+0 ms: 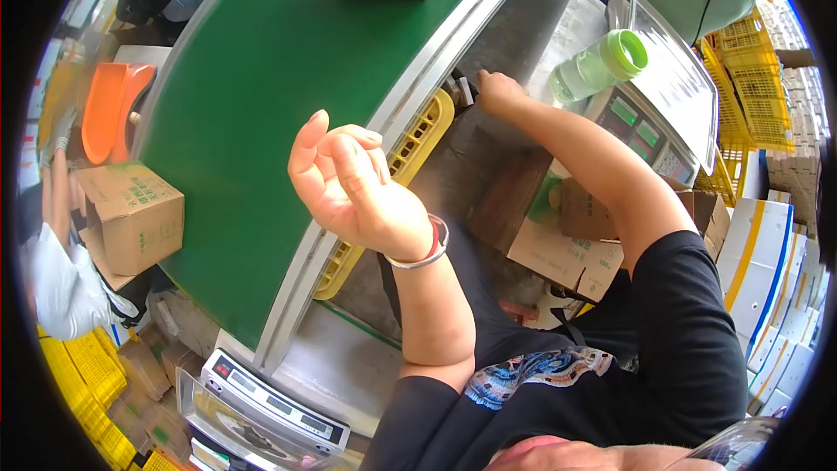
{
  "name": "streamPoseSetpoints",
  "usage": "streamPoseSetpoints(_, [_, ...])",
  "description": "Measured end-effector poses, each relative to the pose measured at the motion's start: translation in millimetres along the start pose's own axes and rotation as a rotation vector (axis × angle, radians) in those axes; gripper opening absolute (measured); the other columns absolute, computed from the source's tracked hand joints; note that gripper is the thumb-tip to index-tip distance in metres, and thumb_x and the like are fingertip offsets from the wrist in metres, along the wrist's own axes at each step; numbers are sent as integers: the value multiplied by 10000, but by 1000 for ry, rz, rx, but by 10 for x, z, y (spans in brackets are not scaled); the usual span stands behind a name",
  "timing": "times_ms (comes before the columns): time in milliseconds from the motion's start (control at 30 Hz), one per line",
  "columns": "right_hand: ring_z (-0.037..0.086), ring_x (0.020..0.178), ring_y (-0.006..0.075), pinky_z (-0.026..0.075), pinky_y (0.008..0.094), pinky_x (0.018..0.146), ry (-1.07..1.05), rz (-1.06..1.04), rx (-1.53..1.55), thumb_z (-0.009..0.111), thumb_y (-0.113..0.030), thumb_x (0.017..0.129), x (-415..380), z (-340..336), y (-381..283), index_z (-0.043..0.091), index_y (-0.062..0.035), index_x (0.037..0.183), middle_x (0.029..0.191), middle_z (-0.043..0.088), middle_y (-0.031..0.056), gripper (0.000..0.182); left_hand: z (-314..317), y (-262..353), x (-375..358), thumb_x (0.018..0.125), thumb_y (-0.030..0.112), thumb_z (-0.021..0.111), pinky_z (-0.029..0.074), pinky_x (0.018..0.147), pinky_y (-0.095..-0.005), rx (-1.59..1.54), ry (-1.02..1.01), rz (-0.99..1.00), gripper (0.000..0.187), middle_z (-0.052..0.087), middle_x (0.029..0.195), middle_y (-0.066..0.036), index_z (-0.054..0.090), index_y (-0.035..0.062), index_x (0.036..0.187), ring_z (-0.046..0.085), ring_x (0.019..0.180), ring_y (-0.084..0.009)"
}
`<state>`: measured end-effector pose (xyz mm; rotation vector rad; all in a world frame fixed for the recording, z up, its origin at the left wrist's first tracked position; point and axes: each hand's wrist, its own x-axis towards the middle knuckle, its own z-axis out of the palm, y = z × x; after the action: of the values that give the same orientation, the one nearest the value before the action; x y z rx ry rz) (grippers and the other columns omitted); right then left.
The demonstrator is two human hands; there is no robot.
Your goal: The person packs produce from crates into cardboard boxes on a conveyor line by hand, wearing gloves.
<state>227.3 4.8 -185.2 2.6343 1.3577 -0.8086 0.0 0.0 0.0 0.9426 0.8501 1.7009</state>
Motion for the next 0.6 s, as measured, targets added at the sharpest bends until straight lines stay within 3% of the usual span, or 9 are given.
streamPoseSetpoints(67, [613,1032,356,501,436,854,-16,-74,27,589,-186,815,-81,-11,-105,530,-103,1188,1081,635,189,387,12,-4,-3,938,160,496,239,450,-175,-2,-11,-34,220,542,681,-57,559,21,1096,322,468,-54])
streamPoseSetpoints(167, [616,1017,335,497,424,847,23,-6,123,635,-211,785,34,13,-173,532,-101,1192,1072,642,172,434,96,27,-165,936,153,495,241,448,-177,-69,-44,-44,219,538,677,-57,557,20,1098,326,466,-56])
streamPoseSetpoints(267, [623,1005,329,507,422,826,160,173,165,599,-230,802,347,401,-177,555,-113,1149,1069,647,162,369,109,50,-207,942,174,488,259,442,-177,-65,-26,-51,237,520,668,-50,549,24,1116,360,480,-62])
streamPoseSetpoints(367, [640,948,352,520,458,742,328,226,120,537,-294,859,385,604,-330,533,-124,1120,1067,629,167,312,104,70,-196,948,190,481,280,442,-175,-79,-8,-56,255,514,676,-46,539,21,1129,384,495,-67])
streamPoseSetpoints(467, [656,888,347,526,453,709,371,155,108,530,-197,858,445,827,-393,516,-111,1100,1020,606,164,256,116,54,-168,946,160,470,294,450,-177,-93,-8,-68,246,521,686,-47,534,20,1137,393,511,-63])
streamPoseSetpoints(567, [659,858,353,526,452,712,365,168,155,498,-194,872,422,778,-402,483,-112,1107,1018,594,173,250,150,20,-129,940,120,462,301,455,-181,-66,-60,-27,234,533,700,-53,531,14,1137,400,524,-58])
streamPoseSetpoints(600, [653,885,356,525,450,722,377,184,195,574,-225,831,342,606,-408,458,-100,1127,1042,592,184,342,121,10,-115,914,71,490,319,468,-183,-102,-95,-42,230,550,733,-60,528,7,1132,415,544,-59])
